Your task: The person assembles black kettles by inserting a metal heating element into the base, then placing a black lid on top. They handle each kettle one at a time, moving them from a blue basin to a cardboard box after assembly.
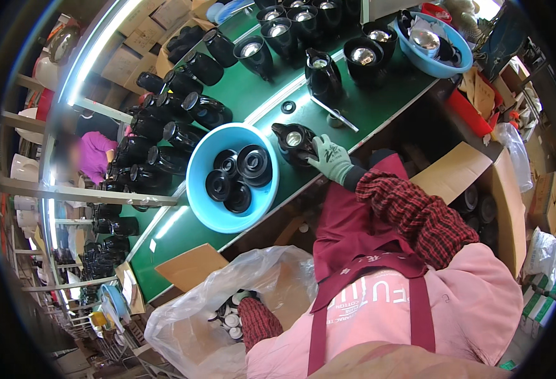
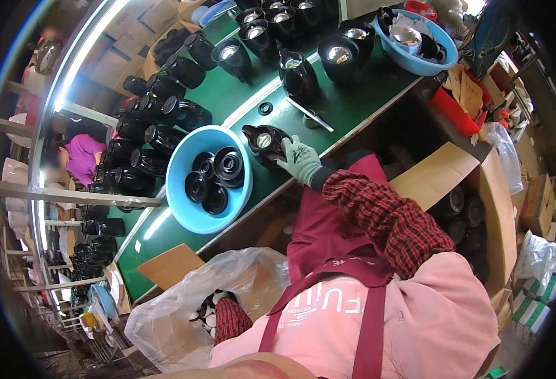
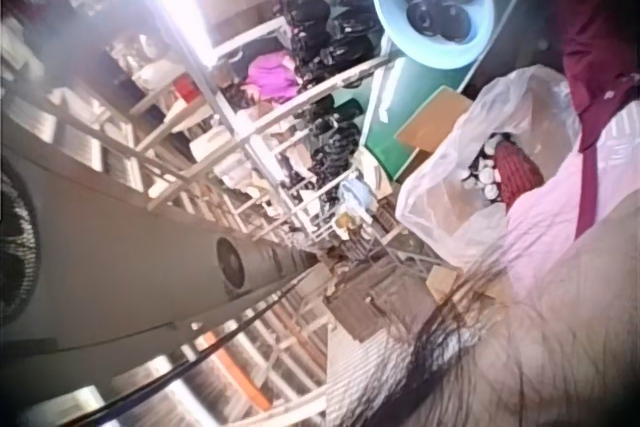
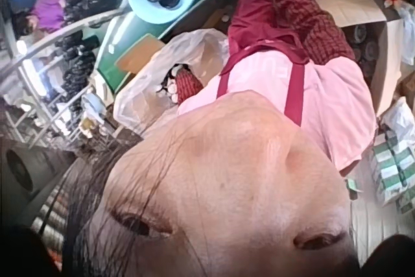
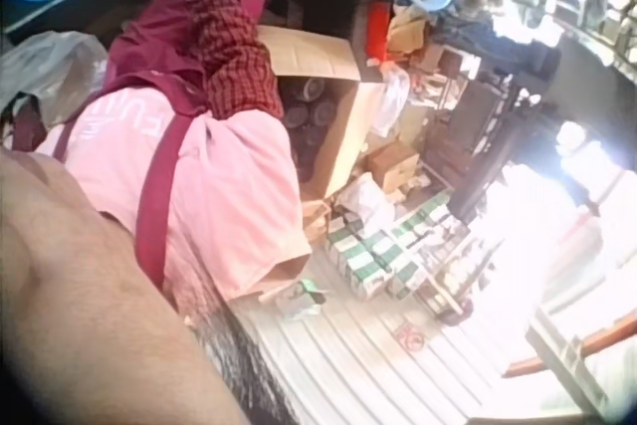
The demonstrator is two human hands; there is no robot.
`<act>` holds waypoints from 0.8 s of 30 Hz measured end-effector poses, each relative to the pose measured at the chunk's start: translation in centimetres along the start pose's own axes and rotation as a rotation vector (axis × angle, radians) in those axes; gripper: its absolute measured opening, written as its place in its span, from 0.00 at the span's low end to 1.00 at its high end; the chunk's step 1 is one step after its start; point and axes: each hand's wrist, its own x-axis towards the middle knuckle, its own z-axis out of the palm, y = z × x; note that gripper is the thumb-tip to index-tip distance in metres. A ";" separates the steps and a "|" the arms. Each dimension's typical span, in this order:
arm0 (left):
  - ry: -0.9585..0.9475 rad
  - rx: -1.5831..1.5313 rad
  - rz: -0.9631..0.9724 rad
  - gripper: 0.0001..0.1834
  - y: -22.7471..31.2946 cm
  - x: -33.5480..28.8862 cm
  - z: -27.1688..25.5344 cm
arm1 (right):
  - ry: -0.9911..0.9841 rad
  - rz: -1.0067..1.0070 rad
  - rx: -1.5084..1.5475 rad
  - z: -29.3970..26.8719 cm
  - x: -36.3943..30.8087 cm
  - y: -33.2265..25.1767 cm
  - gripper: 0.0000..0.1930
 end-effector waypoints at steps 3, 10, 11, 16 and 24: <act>-0.011 -0.012 -0.016 0.35 -0.7 -0.4 0.3 | -0.003 -0.009 0.004 0.2 0.1 -0.3 0.29; -0.054 -0.008 0.012 0.34 1.3 0.1 0.6 | 0.028 0.000 -0.019 -0.2 -0.3 -0.4 0.29; -0.056 -0.009 0.021 0.34 1.6 0.2 0.6 | 0.030 0.002 -0.022 -0.2 -0.2 -0.4 0.29; -0.086 0.004 0.048 0.34 2.6 0.2 1.0 | 0.022 0.021 -0.001 -0.4 -0.4 -0.1 0.27; -0.235 0.154 0.135 0.34 1.9 -2.0 -4.2 | 0.071 -0.058 0.011 0.3 -0.1 0.0 0.27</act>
